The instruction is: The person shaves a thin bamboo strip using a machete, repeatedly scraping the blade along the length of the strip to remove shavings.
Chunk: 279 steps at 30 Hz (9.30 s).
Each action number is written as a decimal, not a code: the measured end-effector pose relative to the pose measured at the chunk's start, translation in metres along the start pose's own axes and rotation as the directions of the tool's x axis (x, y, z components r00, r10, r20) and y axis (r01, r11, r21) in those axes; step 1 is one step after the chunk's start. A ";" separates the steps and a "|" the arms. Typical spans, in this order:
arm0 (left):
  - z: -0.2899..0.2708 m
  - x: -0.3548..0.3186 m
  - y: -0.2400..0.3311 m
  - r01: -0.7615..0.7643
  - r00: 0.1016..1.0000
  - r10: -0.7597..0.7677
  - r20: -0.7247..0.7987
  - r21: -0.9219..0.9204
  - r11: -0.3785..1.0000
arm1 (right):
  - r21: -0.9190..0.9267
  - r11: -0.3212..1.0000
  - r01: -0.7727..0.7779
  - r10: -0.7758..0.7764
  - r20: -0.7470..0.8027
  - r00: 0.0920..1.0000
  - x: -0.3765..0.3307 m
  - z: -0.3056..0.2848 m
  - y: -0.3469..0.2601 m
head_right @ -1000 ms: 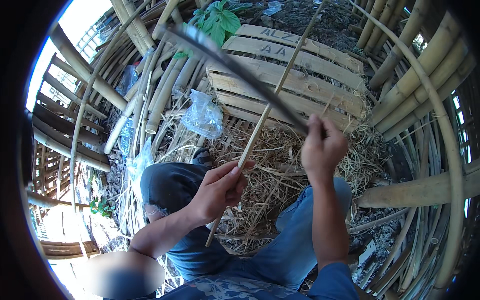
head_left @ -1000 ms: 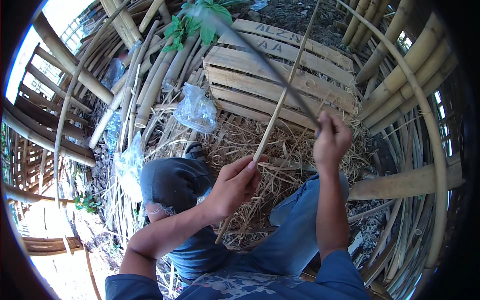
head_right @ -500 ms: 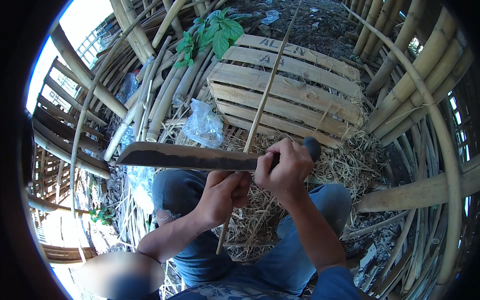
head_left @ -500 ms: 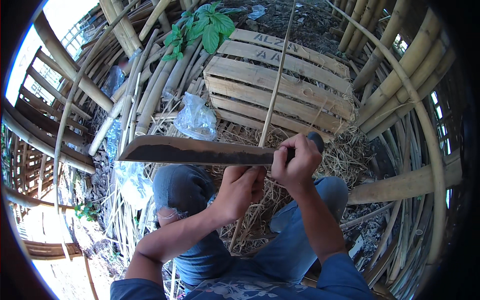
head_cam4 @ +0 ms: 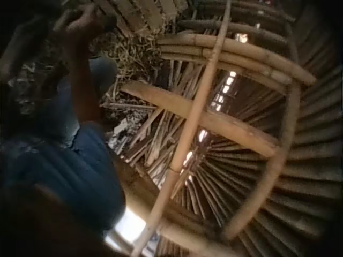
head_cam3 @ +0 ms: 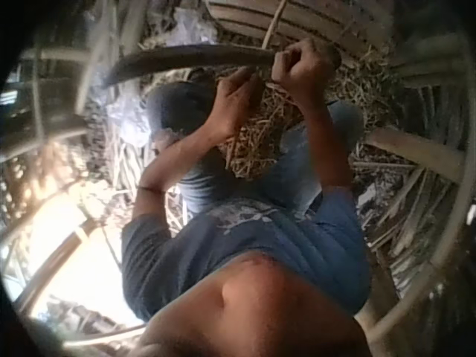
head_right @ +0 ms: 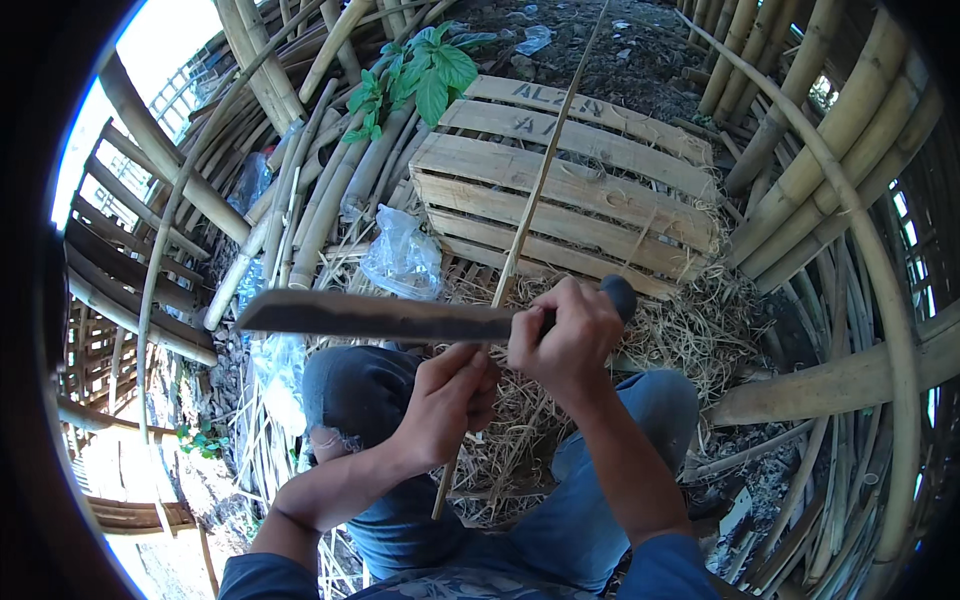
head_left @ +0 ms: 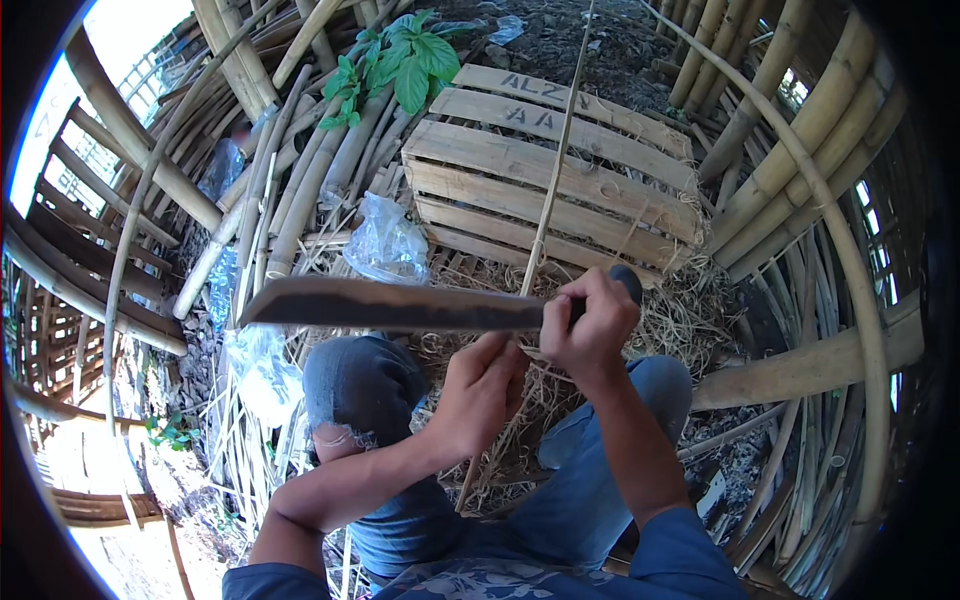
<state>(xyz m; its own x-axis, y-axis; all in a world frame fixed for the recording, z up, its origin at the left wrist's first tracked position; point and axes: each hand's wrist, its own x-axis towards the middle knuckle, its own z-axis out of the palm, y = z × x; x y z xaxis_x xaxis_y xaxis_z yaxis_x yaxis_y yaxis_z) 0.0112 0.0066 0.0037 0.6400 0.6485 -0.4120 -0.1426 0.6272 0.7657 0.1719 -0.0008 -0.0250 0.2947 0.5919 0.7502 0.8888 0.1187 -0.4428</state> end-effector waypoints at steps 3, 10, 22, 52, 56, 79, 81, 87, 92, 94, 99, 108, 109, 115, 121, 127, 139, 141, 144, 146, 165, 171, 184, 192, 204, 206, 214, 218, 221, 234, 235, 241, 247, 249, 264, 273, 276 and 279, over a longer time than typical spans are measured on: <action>0.007 -0.013 0.000 -0.134 0.991 0.123 0.061 0.218 0.967 | -0.088 0.987 -0.138 0.126 -0.131 0.983 0.012 -0.001 0.028; 0.006 -0.012 -0.002 -0.106 0.993 0.093 0.067 0.226 0.968 | -0.071 0.993 -0.095 0.088 -0.097 0.991 0.007 -0.006 0.011; 0.005 -0.024 -0.012 -0.127 0.990 0.100 0.099 0.331 0.935 | -0.207 0.978 -0.040 -0.022 -0.291 0.956 0.016 -0.010 0.038; -0.030 -0.101 -0.038 -0.177 0.981 0.182 0.069 0.702 0.690 | -0.319 0.828 -0.460 0.280 -0.476 0.834 0.029 -0.041 0.095; -0.024 -0.075 -0.027 -0.248 0.966 0.227 0.127 0.709 0.660 | -0.200 0.945 -0.260 0.175 -0.363 0.915 0.012 -0.031 0.058; -0.017 -0.102 -0.032 -0.254 0.958 0.269 0.102 0.741 0.622 | -0.104 0.993 0.055 -0.095 -0.426 0.900 0.020 -0.035 0.045; -0.019 -0.107 -0.037 -0.281 0.944 0.310 0.113 0.767 0.576 | -0.149 0.989 -0.015 -0.055 -0.454 0.889 0.022 -0.039 0.059; -0.005 -0.101 -0.029 -0.221 0.964 0.258 0.062 0.724 0.654 | -0.043 0.997 0.062 -0.073 -0.349 0.934 0.012 -0.033 0.028; -0.028 -0.115 -0.055 -0.149 0.952 0.290 -0.098 0.680 0.718 | -0.006 0.996 0.094 -0.091 -0.325 0.941 0.018 -0.030 0.042; -0.044 -0.121 -0.067 -0.463 0.836 0.465 0.291 0.829 0.313 | -0.135 0.962 -0.239 0.162 -0.423 0.891 0.021 -0.038 0.067; -0.052 -0.119 -0.064 -0.243 0.958 0.276 0.083 0.748 0.618 | -0.095 0.992 -0.081 0.031 -0.443 0.896 0.019 -0.038 0.050; -0.052 -0.137 -0.064 -0.570 0.745 0.532 0.403 0.799 0.193 | -0.147 0.980 -0.133 0.039 -0.519 0.854 0.027 -0.041 0.076; -0.041 -0.144 -0.048 -0.505 0.817 0.444 0.369 0.829 0.241 | -0.149 0.979 -0.136 0.040 -0.517 0.855 0.025 -0.040 0.078; -0.039 -0.144 -0.040 -0.243 0.959 0.250 0.132 0.838 0.489 | -0.111 0.993 0.036 -0.081 -0.431 0.899 0.016 -0.035 0.051; -0.050 -0.166 -0.054 -0.099 0.971 0.196 -0.134 0.524 0.846 | -0.166 0.951 -0.259 0.126 -0.559 0.819 0.034 -0.048 0.096; -0.033 -0.156 -0.029 -0.109 0.974 0.192 -0.117 0.501 0.858 | -0.074 0.949 -0.305 0.230 -0.496 0.837 0.018 -0.049 0.086; -0.029 -0.096 -0.037 -0.401 0.817 0.515 0.261 0.898 0.182 | -0.009 0.989 0.150 -0.146 -0.284 0.948 0.009 -0.023 0.009; -0.034 -0.103 -0.043 -0.508 0.661 0.651 0.373 0.861 0.022 | -0.055 0.997 0.045 -0.061 -0.323 0.945 0.013 -0.022 0.030; -0.032 -0.106 -0.038 -0.468 0.672 0.638 0.376 0.883 -0.027 | -0.137 0.991 -0.001 -0.058 -0.430 0.901 0.018 -0.025 0.052; -0.033 -0.100 -0.043 -0.460 0.653 0.655 0.382 0.886 -0.058 | -0.104 0.995 -0.009 -0.036 -0.428 0.903 0.015 -0.023 0.040; -0.046 -0.120 -0.048 -0.493 0.746 0.561 0.357 0.864 0.105 | -0.126 0.986 0.112 -0.153 -0.387 0.909 0.021 -0.026 0.040; -0.071 -0.133 -0.054 0.092 0.987 -0.122 -0.107 -0.256 0.962 | -0.191 0.982 -0.001 -0.094 -0.487 0.868 0.023 -0.035 0.049; -0.110 -0.136 -0.065 0.149 0.979 -0.191 -0.072 -0.384 0.911 | -0.167 0.986 0.012 -0.094 -0.487 0.868 0.021 -0.026 0.049; -0.076 -0.155 -0.058 -0.467 0.831 0.411 0.375 0.872 0.148 | -0.269 0.958 -0.096 -0.072 -0.554 0.830 0.029 -0.040 0.080; -0.092 -0.184 -0.072 -0.229 0.907 0.394 0.151 0.960 0.160 | -0.287 0.919 -0.269 0.082 -0.529 0.845 0.034 -0.040 0.093; -0.101 -0.189 -0.078 -0.171 0.914 0.402 0.062 0.955 0.241 | -0.298 0.913 -0.279 0.086 -0.528 0.845 0.030 -0.042 0.095; -0.133 -0.188 -0.071 -0.386 0.813 0.425 0.397 0.915 -0.116 | -0.210 0.977 -0.046 -0.054 -0.448 0.893 0.027 -0.034 0.068; -0.134 -0.209 -0.065 -0.254 0.864 0.427 0.266 0.963 -0.087 | -0.274 0.907 -0.321 0.140 -0.522 0.842 0.029 -0.049 0.105; -0.137 -0.206 -0.068 -0.243 0.865 0.435 0.250 0.967 -0.074 | -0.254 0.941 -0.226 0.069 -0.509 0.858 0.024 -0.038 0.081; -0.145 -0.202 -0.062 -0.205 0.889 0.416 0.194 0.979 -0.018 | -0.327 0.944 0.035 -0.206 -0.506 0.838 0.033 -0.042 0.076; -0.145 -0.203 -0.061 -0.206 0.891 0.412 0.193 0.979 -0.014 | -0.311 0.948 0.065 -0.218 -0.487 0.846 0.030 -0.040 0.081; -0.146 -0.202 -0.058 -0.199 0.901 0.401 0.169 0.979 0.034 | -0.354 0.891 -0.286 0.037 -0.569 0.821 0.040 -0.056 0.110; -0.152 -0.207 -0.058 -0.182 0.911 0.392 0.133 0.979 0.090 | -0.360 0.932 -0.026 -0.161 -0.479 0.863 0.028 -0.051 0.094; -0.153 -0.204 -0.057 -0.192 0.913 0.385 0.134 0.974 0.116 | -0.364 0.909 -0.205 -0.019 -0.526 0.851 0.039 -0.066 0.112; -0.167 -0.199 -0.048 -0.032 0.952 0.251 -0.175 0.759 0.651 | -0.353 0.711 -0.609 0.330 -0.597 0.731 0.041 -0.065 0.134; -0.266 -0.268 -0.043 0.174 0.850 -0.236 -0.471 -0.171 0.970 | -0.295 0.637 -0.712 0.454 -0.604 0.656 0.055 -0.087 0.151; -0.293 -0.302 -0.049 0.162 0.803 -0.308 -0.510 -0.311 0.936 | -0.209 0.525 -0.825 0.606 -0.588 0.535 0.053 -0.091 0.159; -0.310 -0.327 -0.056 0.142 0.767 -0.364 -0.529 -0.412 0.900 | -0.173 0.484 -0.858 0.716 -0.485 0.502 0.048 -0.082 0.155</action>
<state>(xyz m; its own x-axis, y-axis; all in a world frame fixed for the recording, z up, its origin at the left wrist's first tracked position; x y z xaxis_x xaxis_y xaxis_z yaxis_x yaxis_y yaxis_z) -0.4241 -0.1069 -0.0579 0.1433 0.4975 -0.8556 -0.3486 0.8345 0.4268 0.3526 -0.0195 -0.0170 0.9545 -0.0048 0.2981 0.2384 -0.5883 -0.7727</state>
